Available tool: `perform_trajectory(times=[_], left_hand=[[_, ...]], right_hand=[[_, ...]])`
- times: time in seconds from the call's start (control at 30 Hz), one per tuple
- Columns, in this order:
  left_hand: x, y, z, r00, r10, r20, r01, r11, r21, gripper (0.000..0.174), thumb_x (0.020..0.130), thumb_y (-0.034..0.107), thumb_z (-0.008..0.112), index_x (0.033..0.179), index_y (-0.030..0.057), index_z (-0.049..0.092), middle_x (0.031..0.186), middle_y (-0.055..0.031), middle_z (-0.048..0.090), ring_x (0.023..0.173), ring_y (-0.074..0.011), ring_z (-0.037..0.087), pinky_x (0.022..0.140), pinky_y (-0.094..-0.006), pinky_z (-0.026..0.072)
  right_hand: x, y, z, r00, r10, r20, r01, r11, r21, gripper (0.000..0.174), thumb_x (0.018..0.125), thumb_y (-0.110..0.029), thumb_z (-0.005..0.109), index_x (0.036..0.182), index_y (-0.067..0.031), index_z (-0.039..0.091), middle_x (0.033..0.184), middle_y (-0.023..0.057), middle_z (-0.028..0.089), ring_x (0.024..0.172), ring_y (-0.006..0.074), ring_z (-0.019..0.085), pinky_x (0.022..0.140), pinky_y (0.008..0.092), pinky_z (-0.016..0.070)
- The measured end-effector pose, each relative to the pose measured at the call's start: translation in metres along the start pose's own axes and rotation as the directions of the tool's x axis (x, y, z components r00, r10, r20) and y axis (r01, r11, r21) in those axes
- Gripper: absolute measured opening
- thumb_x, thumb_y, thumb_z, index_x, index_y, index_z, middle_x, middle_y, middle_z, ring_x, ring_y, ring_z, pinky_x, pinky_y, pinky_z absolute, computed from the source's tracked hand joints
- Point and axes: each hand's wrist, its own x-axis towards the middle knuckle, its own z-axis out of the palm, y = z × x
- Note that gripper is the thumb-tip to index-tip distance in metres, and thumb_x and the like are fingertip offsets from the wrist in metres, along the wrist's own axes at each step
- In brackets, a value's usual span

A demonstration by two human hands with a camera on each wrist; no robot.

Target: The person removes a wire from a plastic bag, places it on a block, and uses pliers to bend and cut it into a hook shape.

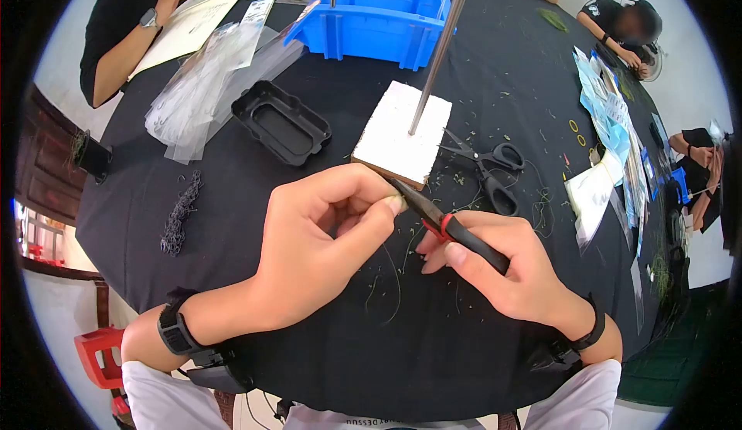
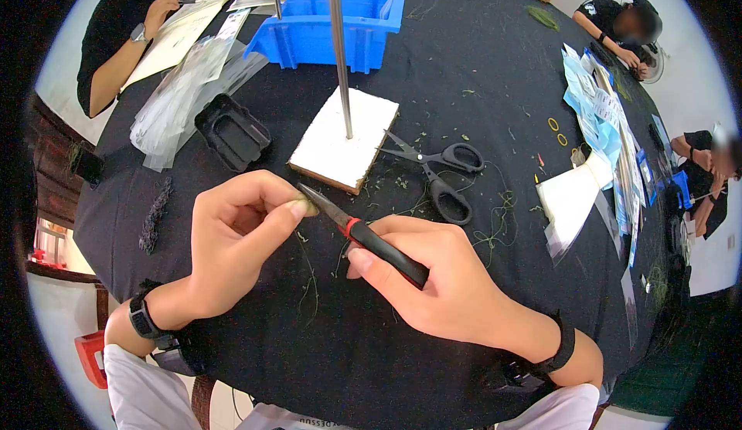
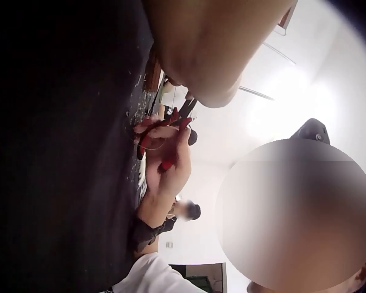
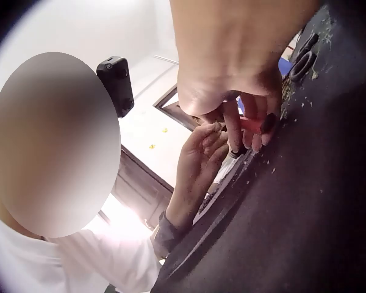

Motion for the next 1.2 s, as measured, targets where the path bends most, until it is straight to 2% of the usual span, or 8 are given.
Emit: perform_trajectory(times=[0.2, 0.33, 0.53, 0.67, 0.73, 0.93, 1.07, 1.2], left_hand=[[-0.001, 0.003, -0.002, 0.951, 0.304, 0.057, -0.295, 0.836, 0.462, 0.004, 0.077, -0.003, 0.061, 0.080, -0.0018, 0.059, 0.064, -0.0033, 0.050, 0.053, -0.0085, 0.045, 0.047, -0.0226, 0.0356], [0.006, -0.005, -0.001, 0.707, 0.664, 0.242, -0.650, 0.475, 0.594, 0.014, 0.067, -0.010, 0.063, 0.078, -0.0034, 0.058, 0.060, -0.0080, 0.048, 0.050, -0.0159, 0.046, 0.044, -0.0261, 0.0359], [0.010, -0.007, -0.002, 0.509, 0.762, 0.399, -0.765, 0.189, 0.615, 0.023, 0.059, -0.013, 0.065, 0.081, -0.0104, 0.057, 0.062, -0.0103, 0.047, 0.051, -0.0241, 0.048, 0.044, -0.0318, 0.0392], [0.010, -0.007, -0.002, 0.473, 0.772, 0.424, -0.777, 0.137, 0.615, 0.025, 0.058, -0.013, 0.065, 0.082, -0.0113, 0.057, 0.062, -0.0108, 0.047, 0.051, -0.0245, 0.048, 0.044, -0.0321, 0.0398], [0.009, -0.007, -0.001, 0.471, 0.776, 0.419, -0.768, 0.128, 0.627, 0.024, 0.058, -0.013, 0.065, 0.081, -0.0111, 0.057, 0.062, -0.0107, 0.047, 0.050, -0.0247, 0.048, 0.044, -0.0319, 0.0397], [0.007, 0.002, -0.002, 0.617, 0.751, 0.234, -0.699, 0.387, 0.601, 0.014, 0.067, -0.013, 0.063, 0.080, -0.0082, 0.058, 0.063, -0.0099, 0.049, 0.049, -0.0171, 0.046, 0.044, -0.0263, 0.0352], [-0.001, 0.006, -0.003, 0.882, 0.464, 0.080, -0.445, 0.766, 0.464, 0.004, 0.078, -0.007, 0.059, 0.081, -0.0057, 0.059, 0.065, -0.0047, 0.052, 0.053, -0.0082, 0.044, 0.048, -0.0212, 0.0334], [-0.001, 0.006, -0.003, 0.988, 0.154, 0.023, -0.156, 0.974, 0.167, 0.005, 0.084, -0.001, 0.057, 0.083, -0.0052, 0.059, 0.068, 0.0006, 0.053, 0.058, -0.0034, 0.043, 0.051, -0.0193, 0.0334]], right_hand=[[-0.003, -0.008, 0.004, 1.000, -0.007, -0.001, 0.007, 1.000, -0.024, 0.021, 0.088, -0.017, 0.060, 0.084, 0.0034, 0.063, 0.078, 0.0095, 0.061, 0.054, 0.0135, 0.052, 0.050, 0.0258, 0.0388], [-0.010, -0.023, 0.010, 0.997, 0.066, 0.033, -0.065, 0.998, -0.013, 0.023, 0.089, -0.018, 0.059, 0.086, 0.0042, 0.062, 0.079, 0.0098, 0.058, 0.055, 0.0139, 0.053, 0.048, 0.0270, 0.0393], [-0.014, -0.025, 0.013, 0.998, 0.053, 0.017, -0.052, 0.998, -0.043, 0.020, 0.088, -0.015, 0.058, 0.082, 0.0031, 0.059, 0.072, 0.0109, 0.054, 0.051, 0.0201, 0.052, 0.047, 0.0293, 0.0383], [-0.013, -0.030, 0.012, 0.999, 0.018, -0.028, -0.024, 0.972, -0.232, 0.018, 0.087, -0.013, 0.058, 0.077, 0.0019, 0.055, 0.066, 0.0113, 0.049, 0.050, 0.0249, 0.050, 0.047, 0.0309, 0.0382], [-0.012, -0.031, 0.009, 0.997, 0.079, 0.007, -0.077, 0.984, -0.158, 0.018, 0.087, -0.013, 0.058, 0.077, 0.0020, 0.057, 0.067, 0.0107, 0.051, 0.051, 0.0228, 0.051, 0.047, 0.0309, 0.0382], [-0.009, -0.025, 0.006, 0.998, 0.065, -0.004, -0.064, 0.996, 0.069, 0.019, 0.089, -0.014, 0.057, 0.080, 0.0027, 0.061, 0.075, 0.0100, 0.058, 0.059, 0.0171, 0.056, 0.051, 0.0288, 0.0402], [-0.006, -0.021, 0.003, 0.999, 0.032, 0.007, -0.033, 0.997, 0.067, 0.020, 0.090, -0.014, 0.056, 0.086, 0.0038, 0.062, 0.082, 0.0101, 0.059, 0.063, 0.0173, 0.056, 0.058, 0.0280, 0.0428], [-0.004, -0.015, 0.004, 0.999, -0.037, -0.019, 0.036, 0.999, -0.033, 0.019, 0.089, -0.014, 0.057, 0.087, 0.0042, 0.061, 0.085, 0.0105, 0.059, 0.065, 0.0188, 0.057, 0.059, 0.0290, 0.0439]])
